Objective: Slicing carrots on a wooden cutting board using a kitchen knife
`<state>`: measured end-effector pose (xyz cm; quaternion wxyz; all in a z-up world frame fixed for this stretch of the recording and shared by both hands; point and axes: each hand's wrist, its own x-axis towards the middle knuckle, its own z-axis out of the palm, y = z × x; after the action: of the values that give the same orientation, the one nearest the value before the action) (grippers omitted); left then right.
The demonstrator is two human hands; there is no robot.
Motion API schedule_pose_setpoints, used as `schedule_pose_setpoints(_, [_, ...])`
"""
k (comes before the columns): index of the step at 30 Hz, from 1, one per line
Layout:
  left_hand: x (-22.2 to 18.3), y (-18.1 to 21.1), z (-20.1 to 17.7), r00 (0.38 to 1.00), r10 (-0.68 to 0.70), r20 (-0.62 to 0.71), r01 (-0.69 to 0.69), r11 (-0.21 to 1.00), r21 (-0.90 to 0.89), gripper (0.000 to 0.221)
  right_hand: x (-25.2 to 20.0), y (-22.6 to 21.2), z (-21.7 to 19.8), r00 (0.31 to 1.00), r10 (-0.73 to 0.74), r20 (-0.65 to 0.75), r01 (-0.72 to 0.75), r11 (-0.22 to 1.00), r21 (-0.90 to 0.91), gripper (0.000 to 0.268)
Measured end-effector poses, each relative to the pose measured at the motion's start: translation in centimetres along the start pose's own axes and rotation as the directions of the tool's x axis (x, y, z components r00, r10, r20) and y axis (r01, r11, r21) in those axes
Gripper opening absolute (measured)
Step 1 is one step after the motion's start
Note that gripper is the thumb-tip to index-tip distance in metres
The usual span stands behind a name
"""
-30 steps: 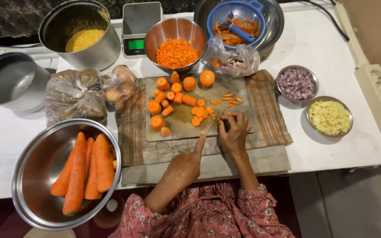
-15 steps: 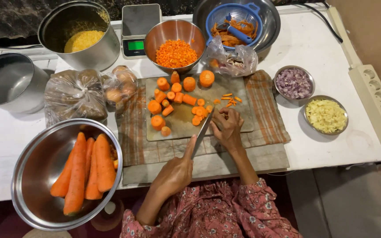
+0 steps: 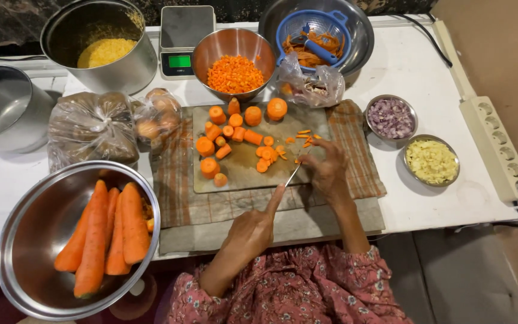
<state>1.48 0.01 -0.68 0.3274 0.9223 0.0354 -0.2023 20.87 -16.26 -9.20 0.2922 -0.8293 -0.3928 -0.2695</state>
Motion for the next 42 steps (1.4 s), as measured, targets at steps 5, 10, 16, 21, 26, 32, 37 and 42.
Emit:
schedule_pose_setpoints(5, [0.0, 0.1, 0.8, 0.998, 0.012, -0.069, -0.003, 0.991, 0.132, 0.090, 0.0, 2.3, 2.7, 0.969, -0.116, 0.216, 0.149, 0.978, -0.144, 0.024])
schedule_pose_setpoints(10, [0.5, -1.7, 2.6, 0.991, 0.069, -0.118, -0.047, 0.982, 0.182, 0.098, 0.8, 3.5, 2.6, 0.948, -0.023, 0.317, 0.065, 0.990, -0.123, 0.010])
schedule_pose_setpoints(16, [-1.6, -1.1, 0.0, 0.985, -0.161, 0.057, 0.160, 0.987, 0.030, 0.101, -0.7, 4.8, 2.9, 0.969, 0.082, 0.231, -0.111, 0.987, 0.118, 0.040])
schedule_pose_setpoints(21, [-2.5, -3.6, 0.8, 0.992, -0.115, -0.054, 0.113, 0.993, -0.040, 0.086, -1.8, 3.9, 4.3, 0.964, 0.019, 0.265, -0.084, 0.968, 0.237, 0.042])
schedule_pose_setpoints(26, [-3.6, -5.2, 1.1, 0.985, -0.083, -0.149, 0.080, 0.996, -0.031, 0.087, -1.5, 3.8, 4.7, 0.960, 0.032, 0.278, -0.112, 0.955, 0.276, 0.012])
schedule_pose_setpoints(32, [-3.8, -5.7, 1.3, 0.979, -0.106, -0.175, 0.102, 0.994, -0.030, 0.086, -0.7, 2.2, 4.7, 0.979, 0.089, 0.183, -0.130, 0.965, 0.228, 0.017])
schedule_pose_setpoints(37, [-3.9, -4.7, 0.7, 0.983, -0.139, -0.121, 0.130, 0.989, -0.073, 0.086, -1.0, 2.1, 7.2, 0.979, 0.053, 0.195, -0.082, 0.987, 0.141, 0.013])
schedule_pose_setpoints(42, [-3.8, -4.5, 0.7, 0.985, -0.127, -0.115, 0.115, 0.988, -0.104, 0.083, -1.5, 1.5, 7.8, 0.979, 0.086, 0.184, -0.105, 0.990, 0.095, 0.013])
